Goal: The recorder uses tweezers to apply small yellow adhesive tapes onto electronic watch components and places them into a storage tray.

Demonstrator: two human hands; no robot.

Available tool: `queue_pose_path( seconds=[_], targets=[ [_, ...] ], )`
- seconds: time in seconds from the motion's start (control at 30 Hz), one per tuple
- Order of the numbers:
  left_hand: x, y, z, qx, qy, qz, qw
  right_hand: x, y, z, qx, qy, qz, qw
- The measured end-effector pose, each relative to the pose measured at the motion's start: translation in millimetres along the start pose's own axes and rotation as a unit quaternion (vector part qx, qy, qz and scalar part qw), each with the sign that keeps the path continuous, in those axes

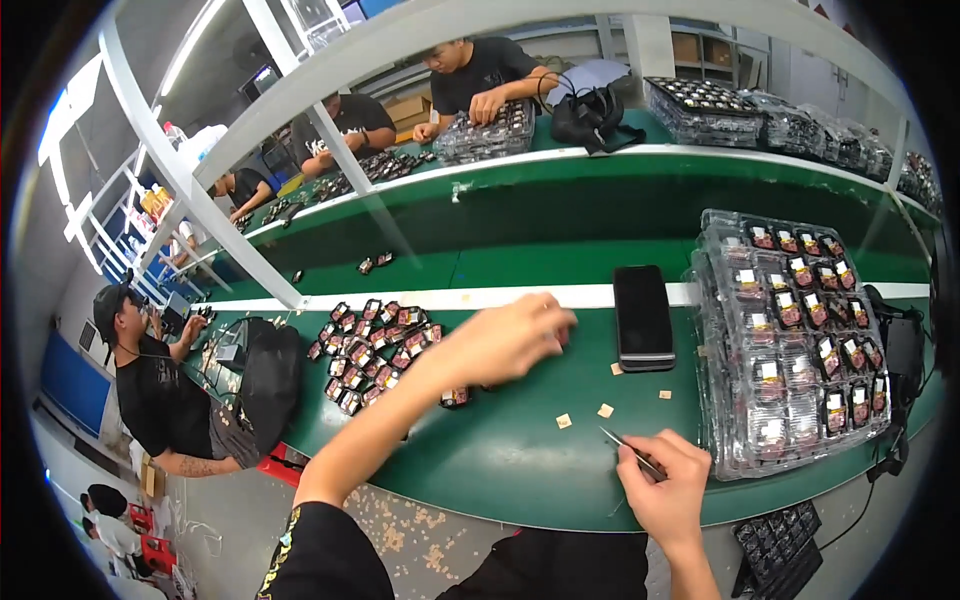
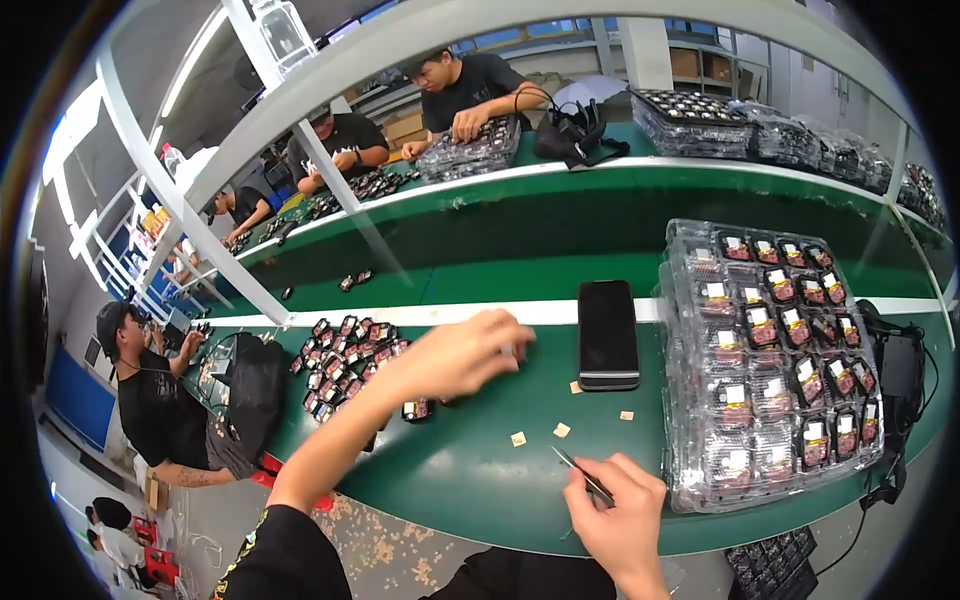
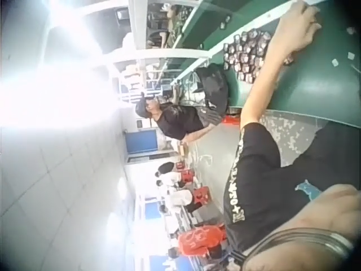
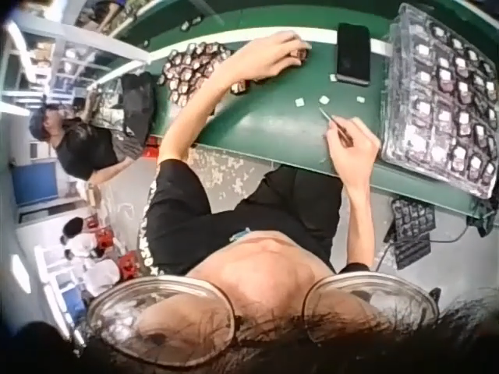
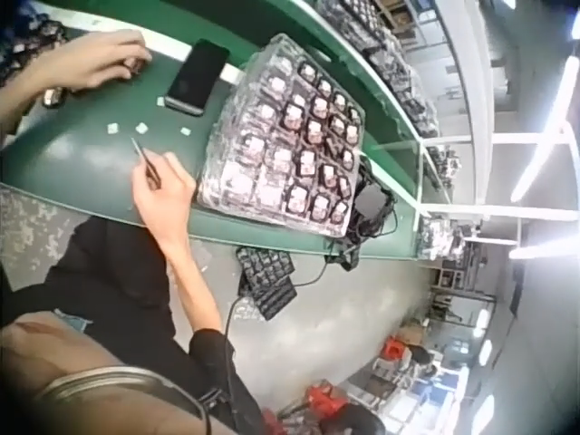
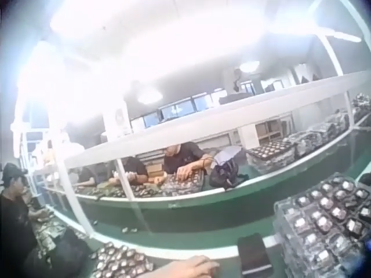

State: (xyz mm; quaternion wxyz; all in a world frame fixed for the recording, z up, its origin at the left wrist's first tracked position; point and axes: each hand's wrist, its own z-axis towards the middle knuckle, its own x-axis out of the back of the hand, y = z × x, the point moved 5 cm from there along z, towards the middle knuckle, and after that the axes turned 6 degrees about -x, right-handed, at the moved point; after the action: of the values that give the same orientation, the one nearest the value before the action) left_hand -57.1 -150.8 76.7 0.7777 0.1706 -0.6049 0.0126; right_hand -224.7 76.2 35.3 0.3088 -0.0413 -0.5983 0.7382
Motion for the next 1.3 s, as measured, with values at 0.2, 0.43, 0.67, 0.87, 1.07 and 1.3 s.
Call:
queue_pose_path(
  seconds=[0.2, 0.43, 0.67, 0.87, 1.07, 1.3],
  targets=[
    [-25, 52, -40, -0.054, 0.002, -0.079, 0.995, -6, -3, 4, -0.005, -0.006, -0.035, 0.999],
    [-26, 32, -49, -0.030, 0.027, -0.121, 0.992, -11, -2, 10, 0.008, -0.008, -0.041, 0.999],
    [-38, 54, -50, -0.040, 0.002, -0.212, 0.976, -6, 6, 8, 0.015, -0.035, 0.009, 0.999],
    [-44, 53, -47, -0.048, 0.013, -0.217, 0.975, -15, 4, 11, 0.031, -0.071, -0.050, 0.996],
    [-45, 54, -45, -0.039, 0.006, -0.208, 0.977, -16, 7, 12, 0.021, -0.079, -0.054, 0.995],
    [-45, 53, -43, -0.031, 0.008, -0.183, 0.983, -15, 6, 11, 0.016, -0.077, -0.069, 0.995]
  ],
)
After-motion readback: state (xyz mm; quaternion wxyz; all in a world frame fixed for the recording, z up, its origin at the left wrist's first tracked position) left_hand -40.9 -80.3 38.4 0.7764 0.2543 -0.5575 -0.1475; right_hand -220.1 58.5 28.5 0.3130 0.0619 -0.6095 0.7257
